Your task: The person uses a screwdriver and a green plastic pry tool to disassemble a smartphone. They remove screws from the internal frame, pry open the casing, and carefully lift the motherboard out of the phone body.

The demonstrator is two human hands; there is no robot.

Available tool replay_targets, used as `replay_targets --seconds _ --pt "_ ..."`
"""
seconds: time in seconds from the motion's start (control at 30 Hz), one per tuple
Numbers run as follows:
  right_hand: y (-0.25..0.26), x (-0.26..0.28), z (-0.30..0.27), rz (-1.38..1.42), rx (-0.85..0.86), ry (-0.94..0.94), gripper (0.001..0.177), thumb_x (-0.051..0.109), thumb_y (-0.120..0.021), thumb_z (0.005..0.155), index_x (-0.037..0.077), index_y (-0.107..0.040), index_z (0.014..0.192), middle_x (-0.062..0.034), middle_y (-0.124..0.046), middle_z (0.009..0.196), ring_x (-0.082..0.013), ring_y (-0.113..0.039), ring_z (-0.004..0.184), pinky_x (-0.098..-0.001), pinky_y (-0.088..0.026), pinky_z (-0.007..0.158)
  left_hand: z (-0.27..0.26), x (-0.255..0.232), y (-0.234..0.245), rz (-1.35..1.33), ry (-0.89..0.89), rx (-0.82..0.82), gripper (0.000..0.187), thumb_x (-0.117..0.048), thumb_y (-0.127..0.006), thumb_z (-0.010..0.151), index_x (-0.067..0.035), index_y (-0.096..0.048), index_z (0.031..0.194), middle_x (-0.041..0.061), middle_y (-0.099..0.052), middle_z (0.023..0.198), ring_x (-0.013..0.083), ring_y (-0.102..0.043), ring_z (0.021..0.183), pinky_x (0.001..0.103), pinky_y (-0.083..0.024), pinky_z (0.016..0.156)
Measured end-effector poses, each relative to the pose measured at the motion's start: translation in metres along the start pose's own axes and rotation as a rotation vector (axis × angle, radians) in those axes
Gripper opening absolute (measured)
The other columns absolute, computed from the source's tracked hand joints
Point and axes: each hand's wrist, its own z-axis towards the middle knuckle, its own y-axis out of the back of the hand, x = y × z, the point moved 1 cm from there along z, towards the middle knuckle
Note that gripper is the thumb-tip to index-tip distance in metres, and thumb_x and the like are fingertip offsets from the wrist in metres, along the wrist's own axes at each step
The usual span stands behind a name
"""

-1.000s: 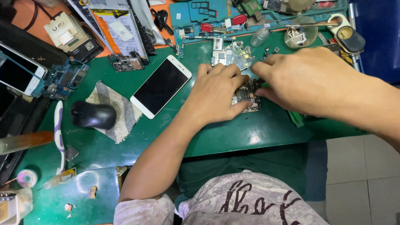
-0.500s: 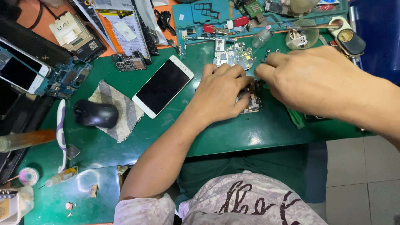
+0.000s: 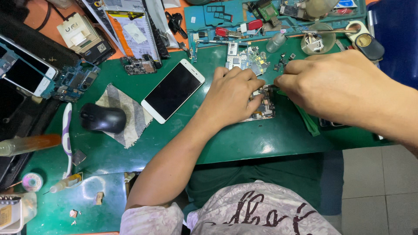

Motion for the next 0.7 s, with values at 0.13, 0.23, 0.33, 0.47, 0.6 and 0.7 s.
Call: replay_targets --seconds 0.13,0.23,0.33,0.47,0.6,0.7 --pt "-0.004 0.0 0.0 -0.002 -0.053 -0.004 0.017 0.026 -0.046 0.083 0.021 -0.047 0.066 0.0058 -0.048 0.064 -0.0162 -0.058 0.063 -0.0328 -0.04 0.036 0.003 0.001 -0.004 -0.005 -0.003 -0.036 0.021 -0.031 -0.057 0.076 -0.019 -0.065 0.091 -0.002 -0.056 0.078 0.0221 -0.052 0.076 0.039 -0.03 0.065" --pt "-0.007 -0.001 0.001 -0.004 -0.102 -0.001 0.02 0.022 -0.047 0.083 0.019 -0.046 0.064 0.0047 -0.046 0.06 -0.0174 -0.057 0.059 -0.0335 -0.037 0.035 0.004 0.001 -0.004 0.02 0.007 -0.055 0.018 -0.033 -0.057 0.076 -0.021 -0.066 0.084 -0.002 -0.057 0.074 0.0228 -0.052 0.075 0.04 -0.031 0.064" --pt "-0.008 -0.002 0.003 0.019 -0.06 -0.013 0.021 0.025 -0.045 0.086 0.018 -0.048 0.066 0.0047 -0.047 0.061 -0.0198 -0.056 0.056 -0.0338 -0.038 0.032 0.005 0.001 -0.001 -0.014 0.061 0.02 0.025 -0.039 -0.057 0.074 -0.02 -0.067 0.086 0.0 -0.058 0.075 0.0257 -0.052 0.076 0.041 -0.031 0.066" --pt "-0.009 -0.002 0.006 0.067 -0.027 -0.019 0.019 0.027 -0.044 0.085 0.019 -0.05 0.069 0.0042 -0.048 0.063 -0.0208 -0.057 0.058 -0.0359 -0.041 0.034 0.004 0.002 0.0 0.002 0.078 0.034 0.026 -0.041 -0.058 0.073 -0.02 -0.067 0.084 0.0 -0.058 0.076 0.0253 -0.052 0.078 0.041 -0.031 0.066" --pt "-0.011 -0.002 0.007 0.067 -0.04 -0.009 0.018 0.026 -0.044 0.084 0.02 -0.05 0.068 0.0043 -0.048 0.063 -0.0197 -0.058 0.059 -0.0351 -0.041 0.035 0.003 0.002 0.0 0.03 0.064 0.015 0.025 -0.041 -0.057 0.073 -0.02 -0.067 0.083 0.0 -0.058 0.075 0.0255 -0.051 0.076 0.041 -0.031 0.064" --pt "-0.01 -0.002 0.008 0.067 -0.049 0.002 0.018 0.026 -0.043 0.085 0.018 -0.051 0.07 0.0031 -0.048 0.063 -0.0218 -0.057 0.058 -0.0357 -0.044 0.037 0.004 0.002 0.001 0.008 0.081 0.047 0.026 -0.04 -0.057 0.073 -0.02 -0.067 0.086 -0.001 -0.058 0.077 0.0249 -0.052 0.078 0.041 -0.03 0.067"
